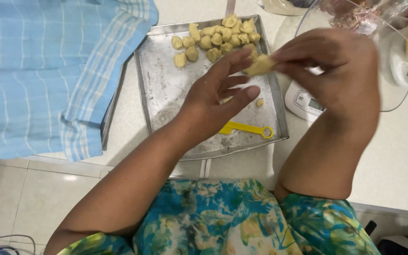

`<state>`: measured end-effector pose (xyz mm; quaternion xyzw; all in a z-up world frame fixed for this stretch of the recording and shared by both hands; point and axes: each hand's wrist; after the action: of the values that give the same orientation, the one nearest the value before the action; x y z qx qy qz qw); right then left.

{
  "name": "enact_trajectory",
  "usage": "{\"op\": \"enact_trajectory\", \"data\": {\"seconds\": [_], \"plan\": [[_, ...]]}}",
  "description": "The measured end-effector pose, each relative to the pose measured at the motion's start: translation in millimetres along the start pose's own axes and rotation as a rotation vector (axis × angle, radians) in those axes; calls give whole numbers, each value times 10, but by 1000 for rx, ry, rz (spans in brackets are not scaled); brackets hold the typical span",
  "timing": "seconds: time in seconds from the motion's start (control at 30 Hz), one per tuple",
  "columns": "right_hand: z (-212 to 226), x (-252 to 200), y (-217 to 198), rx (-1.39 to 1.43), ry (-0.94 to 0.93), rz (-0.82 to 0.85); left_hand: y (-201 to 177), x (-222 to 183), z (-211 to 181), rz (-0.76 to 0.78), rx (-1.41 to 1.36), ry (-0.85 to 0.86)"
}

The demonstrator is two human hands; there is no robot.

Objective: The person is weighing small portions of dough on a digital scale and then shaping them by hand on a metal tray.

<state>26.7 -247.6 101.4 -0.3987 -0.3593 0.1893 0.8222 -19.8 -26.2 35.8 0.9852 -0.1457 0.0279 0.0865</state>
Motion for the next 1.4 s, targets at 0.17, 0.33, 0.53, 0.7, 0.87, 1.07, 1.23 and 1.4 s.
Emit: {"op": "enact_trajectory", "data": {"seconds": [0.17,0.33,0.53,0.7,0.87,1.07,1.23,1.4], "plan": [[129,103,220,104,-65,26,75,107,112,-119,-264,80],[116,98,277,131,3,65,74,99,204,-219,-210,27],[55,78,233,137,-11,120,-54,128,277,-157,-122,15],[187,4,-56,151,201,95,-533,266,341,-437,154,-258],[-326,3,176,-132,126,333,-864,518,405,-600,345,-191],[-620,-202,809,-391,670,825,-1342,868,830,-631,476,-316],[-457,-339,1017,-440,802,915,-1240,747,624,-507,408,-261],[-483,-453,1090,-282,707,670,-799,340,-56,-144,949,-451]]}}
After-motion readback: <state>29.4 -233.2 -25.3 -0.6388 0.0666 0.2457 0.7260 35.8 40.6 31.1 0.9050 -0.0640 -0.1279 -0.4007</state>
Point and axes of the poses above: each hand's wrist, its own x-axis towards the middle knuckle, its own y-axis out of the palm, z = x × y, and after that the axes turned 5 degrees about -x, right-handed
